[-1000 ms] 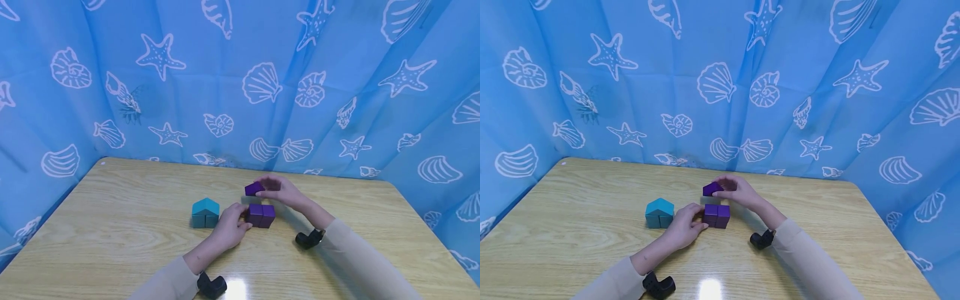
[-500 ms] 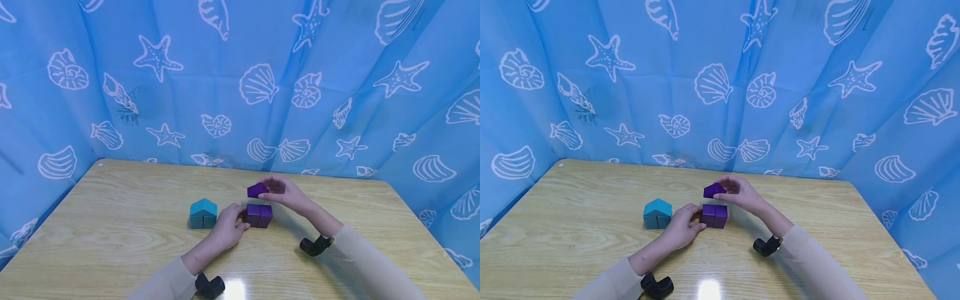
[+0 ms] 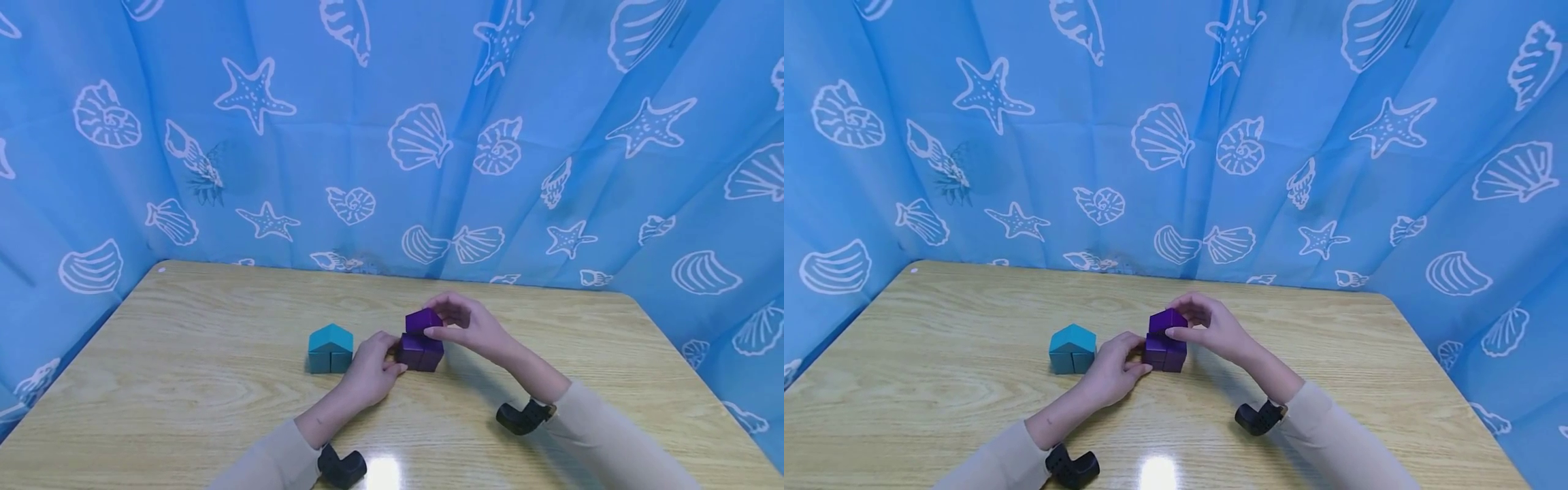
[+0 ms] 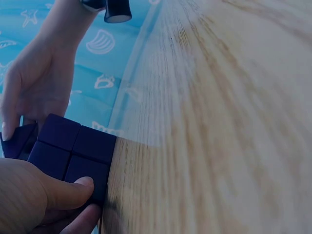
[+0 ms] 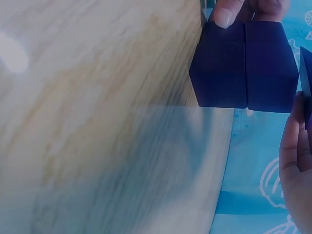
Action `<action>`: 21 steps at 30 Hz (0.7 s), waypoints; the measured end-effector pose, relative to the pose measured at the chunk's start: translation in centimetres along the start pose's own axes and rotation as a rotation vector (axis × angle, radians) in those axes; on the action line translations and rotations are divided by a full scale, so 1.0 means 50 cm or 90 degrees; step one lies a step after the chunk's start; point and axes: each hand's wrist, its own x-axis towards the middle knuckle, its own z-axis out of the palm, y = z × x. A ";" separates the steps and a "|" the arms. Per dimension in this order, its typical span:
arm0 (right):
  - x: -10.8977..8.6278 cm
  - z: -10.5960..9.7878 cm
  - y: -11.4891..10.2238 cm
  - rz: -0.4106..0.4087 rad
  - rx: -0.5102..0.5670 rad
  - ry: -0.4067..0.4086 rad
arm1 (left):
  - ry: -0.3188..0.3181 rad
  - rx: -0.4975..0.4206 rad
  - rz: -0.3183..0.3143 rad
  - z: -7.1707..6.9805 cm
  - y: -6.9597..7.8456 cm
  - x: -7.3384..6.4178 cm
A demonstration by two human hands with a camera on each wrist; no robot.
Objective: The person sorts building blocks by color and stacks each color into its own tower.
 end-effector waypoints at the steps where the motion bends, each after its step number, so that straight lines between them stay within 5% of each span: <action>1: -0.002 0.000 -0.001 0.001 -0.005 -0.001 | 0.000 0.000 -0.001 0.000 0.000 0.000; 21: -0.025 0.022 0.012 -0.061 -0.019 -0.013 | 0.000 0.006 -0.002 -0.002 0.003 -0.001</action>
